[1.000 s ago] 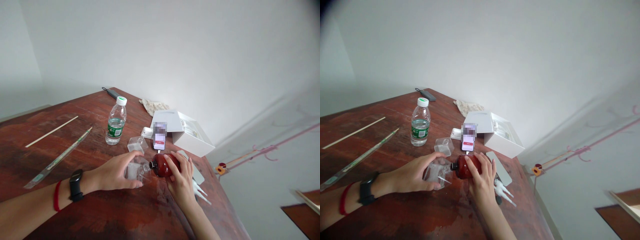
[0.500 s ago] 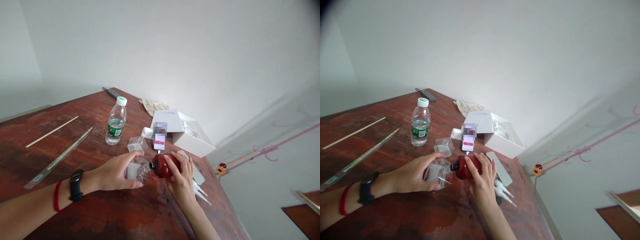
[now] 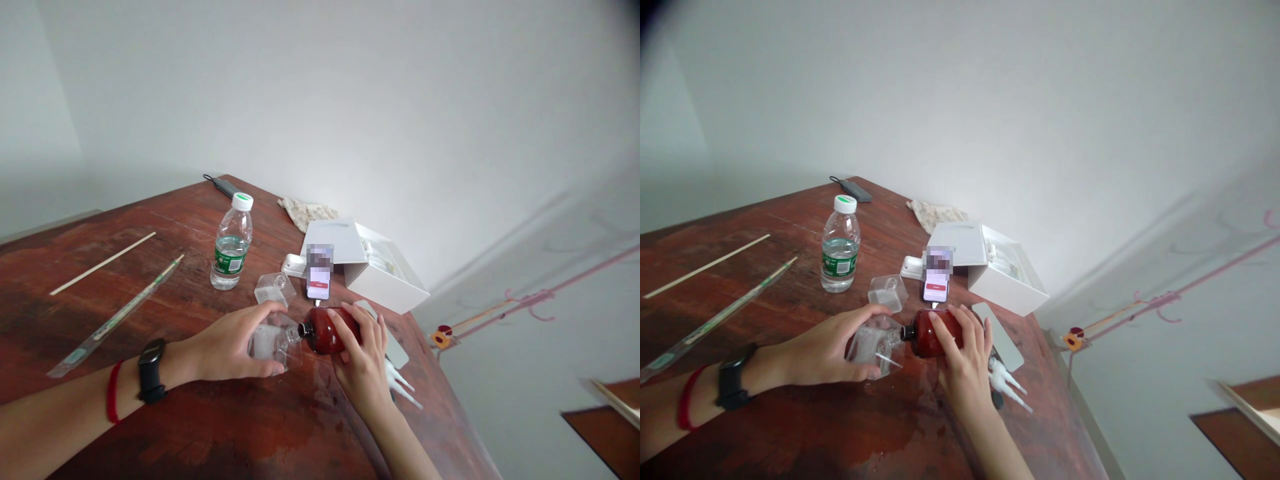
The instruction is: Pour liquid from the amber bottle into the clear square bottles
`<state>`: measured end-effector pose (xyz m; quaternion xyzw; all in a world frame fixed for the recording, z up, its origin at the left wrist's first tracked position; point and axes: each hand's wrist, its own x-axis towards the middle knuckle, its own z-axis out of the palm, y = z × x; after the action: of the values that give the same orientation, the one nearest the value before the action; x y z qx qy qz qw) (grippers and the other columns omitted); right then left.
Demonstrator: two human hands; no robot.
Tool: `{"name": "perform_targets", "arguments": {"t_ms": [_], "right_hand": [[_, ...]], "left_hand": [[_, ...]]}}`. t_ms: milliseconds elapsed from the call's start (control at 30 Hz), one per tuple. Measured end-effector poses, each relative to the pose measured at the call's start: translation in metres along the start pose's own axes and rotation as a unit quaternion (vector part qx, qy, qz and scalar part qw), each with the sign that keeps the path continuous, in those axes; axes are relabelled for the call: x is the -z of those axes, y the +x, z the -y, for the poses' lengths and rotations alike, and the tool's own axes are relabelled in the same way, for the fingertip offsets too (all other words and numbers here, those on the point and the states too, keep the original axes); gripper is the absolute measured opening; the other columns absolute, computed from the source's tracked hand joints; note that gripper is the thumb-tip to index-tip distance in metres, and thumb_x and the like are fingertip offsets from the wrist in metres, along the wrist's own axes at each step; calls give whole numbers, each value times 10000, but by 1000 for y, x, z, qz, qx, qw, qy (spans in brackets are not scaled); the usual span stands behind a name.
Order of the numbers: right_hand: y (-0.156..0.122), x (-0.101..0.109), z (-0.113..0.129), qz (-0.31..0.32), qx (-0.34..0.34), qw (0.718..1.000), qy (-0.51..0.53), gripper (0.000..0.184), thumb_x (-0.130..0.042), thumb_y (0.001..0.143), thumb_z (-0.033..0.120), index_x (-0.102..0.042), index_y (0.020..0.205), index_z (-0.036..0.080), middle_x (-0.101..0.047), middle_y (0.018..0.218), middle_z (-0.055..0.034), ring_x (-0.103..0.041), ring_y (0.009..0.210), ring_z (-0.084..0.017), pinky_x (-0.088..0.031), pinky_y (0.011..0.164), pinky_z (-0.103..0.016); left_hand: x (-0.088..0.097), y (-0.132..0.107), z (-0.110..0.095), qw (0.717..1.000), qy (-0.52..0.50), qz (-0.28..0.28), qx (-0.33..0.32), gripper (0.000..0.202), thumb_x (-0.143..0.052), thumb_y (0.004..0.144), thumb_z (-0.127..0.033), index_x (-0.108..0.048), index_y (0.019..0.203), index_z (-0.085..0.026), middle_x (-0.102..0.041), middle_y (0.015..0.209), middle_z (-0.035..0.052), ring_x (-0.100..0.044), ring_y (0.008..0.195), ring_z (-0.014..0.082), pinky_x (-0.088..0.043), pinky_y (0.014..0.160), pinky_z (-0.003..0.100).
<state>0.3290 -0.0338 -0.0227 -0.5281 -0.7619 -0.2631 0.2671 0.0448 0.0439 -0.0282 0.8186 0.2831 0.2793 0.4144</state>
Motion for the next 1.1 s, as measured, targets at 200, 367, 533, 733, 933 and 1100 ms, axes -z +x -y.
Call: {"name": "perform_targets", "arguments": {"t_ms": [200, 367, 533, 733, 933, 1100], "right_hand": [[-1, -1, -1, 1, 2, 1000, -3, 807, -588, 893, 21, -457, 1596, 394, -571, 1466, -115, -566, 1361, -371, -330, 1208, -744], [-2, -2, -2, 6, -1, 1000, 1, 770, -593, 903, 35, -473, 1577, 388, -562, 1472, -119, -555, 1375, -375, -320, 1208, -752], [-2, -2, -3, 12, 1, 1000, 5, 749, -592, 919, 33, -468, 1574, 374, -547, 1485, -129, -540, 1389, -383, -302, 1210, -763], [-1, -2, -2, 3, 5, 1000, 3, 716, -595, 927, 37, -491, 1558, 359, -555, 1474, -135, -542, 1381, -396, -304, 1201, -767], [0, -3, -2, 0, 9, 1000, 3, 736, -586, 935, 36, -474, 1580, 370, -562, 1471, -131, -546, 1379, -393, -308, 1201, -757], [1, -3, 0, -13, 9, 1000, 4, 736, -592, 918, 17, -496, 1562, 359, -578, 1450, -135, -557, 1362, -388, -322, 1198, -740]], "left_hand": [[-1, 0, 4, 1000, 4, -3, -9, 856, -862, 832, -586, -479, 1520, -249, -679, 1469, 145, -679, 1309, 384, -539, 1112, 491], [-1, 1, 4, 1000, 0, 0, -7, 860, -858, 828, -596, -481, 1509, -231, -676, 1466, 154, -673, 1312, 393, -528, 1121, 502], [-1, 0, 4, 1000, 1, 0, -7, 867, -861, 830, -585, -470, 1514, -223, -680, 1459, 155, -674, 1310, 394, -527, 1121, 503], [-3, 0, 7, 1000, 3, -3, -15, 878, -860, 833, -591, -459, 1519, -215, -673, 1467, 155, -671, 1317, 387, -523, 1130, 498], [-3, 0, 8, 1000, 8, -1, -15, 880, -845, 836, -620, -458, 1514, -215, -678, 1448, 155, -682, 1295, 388, -535, 1114, 500], [-1, 0, 5, 1000, 12, -2, -11, 865, -850, 824, -612, -480, 1500, -219, -692, 1433, 149, -686, 1293, 398, -537, 1108, 498]]}}
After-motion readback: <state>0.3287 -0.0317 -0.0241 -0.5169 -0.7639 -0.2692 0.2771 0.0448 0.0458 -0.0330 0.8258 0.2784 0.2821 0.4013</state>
